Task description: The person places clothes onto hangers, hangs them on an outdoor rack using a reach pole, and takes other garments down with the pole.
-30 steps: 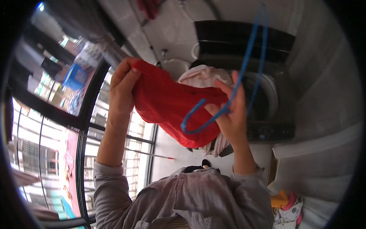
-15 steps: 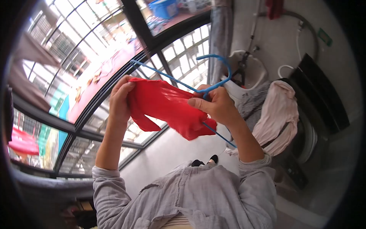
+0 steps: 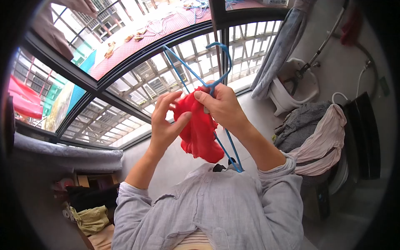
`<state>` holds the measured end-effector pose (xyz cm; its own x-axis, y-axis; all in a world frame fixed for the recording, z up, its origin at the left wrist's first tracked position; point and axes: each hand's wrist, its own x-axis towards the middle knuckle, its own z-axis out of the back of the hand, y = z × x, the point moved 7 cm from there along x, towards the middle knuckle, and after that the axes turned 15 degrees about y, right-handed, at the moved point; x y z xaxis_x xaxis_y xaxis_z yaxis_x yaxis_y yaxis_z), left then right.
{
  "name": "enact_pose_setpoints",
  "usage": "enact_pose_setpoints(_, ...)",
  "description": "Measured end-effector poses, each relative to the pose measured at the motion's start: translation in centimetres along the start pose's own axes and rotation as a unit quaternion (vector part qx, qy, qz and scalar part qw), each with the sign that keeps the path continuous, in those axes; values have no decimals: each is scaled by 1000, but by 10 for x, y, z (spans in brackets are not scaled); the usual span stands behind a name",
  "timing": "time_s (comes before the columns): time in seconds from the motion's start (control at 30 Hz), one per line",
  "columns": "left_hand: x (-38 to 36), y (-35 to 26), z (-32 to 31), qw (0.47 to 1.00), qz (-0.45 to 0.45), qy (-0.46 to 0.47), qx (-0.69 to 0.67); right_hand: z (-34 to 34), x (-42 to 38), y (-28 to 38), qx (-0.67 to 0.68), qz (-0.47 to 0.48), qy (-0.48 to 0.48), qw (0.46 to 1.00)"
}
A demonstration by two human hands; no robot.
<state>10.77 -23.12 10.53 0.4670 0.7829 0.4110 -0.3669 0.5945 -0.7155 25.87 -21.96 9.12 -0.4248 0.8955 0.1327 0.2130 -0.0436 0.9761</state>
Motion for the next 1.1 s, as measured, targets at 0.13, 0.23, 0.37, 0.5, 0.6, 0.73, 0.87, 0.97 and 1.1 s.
enact_pose_setpoints(0.13, -14, -13, -16, 999, 1, -34, 18, -14, 17, -19, 43, -28, 17, 999)
enact_pose_setpoints(0.23, -9, -8, -25, 996, 35, -67, 54, -11, 24, -20, 67, -11, 29, 997)
enact_pose_setpoints(0.37, -2, 12, -34, 997, 64, -39, 5, 2, 22, -8, 75, -20, 41, 996)
enact_pose_setpoints(0.5, 3, 1, -38, 980, 24, -136, 145, 18, 25, -9, 125, 2, 52, 991)
enact_pose_setpoints(0.6, 8, -1, -61, 972, 2, -183, 148, 22, 26, -9, 163, 20, 18, 986)
enact_pose_setpoints(0.73, 17, 20, -70, 960, 36, -249, 119, 22, 21, 1, 178, 55, 18, 982)
enact_pose_setpoints(0.87, 17, 48, -41, 935, 103, -232, 249, 50, 18, 18, 128, 112, -23, 985)
enact_pose_setpoints(0.97, 2, 84, -23, 923, 190, -160, 293, 61, 18, 12, 64, 140, -54, 987)
enact_pose_setpoints(1.1, -20, 100, 7, 928, 332, -164, 37, 87, 24, -20, -36, 114, -122, 985)
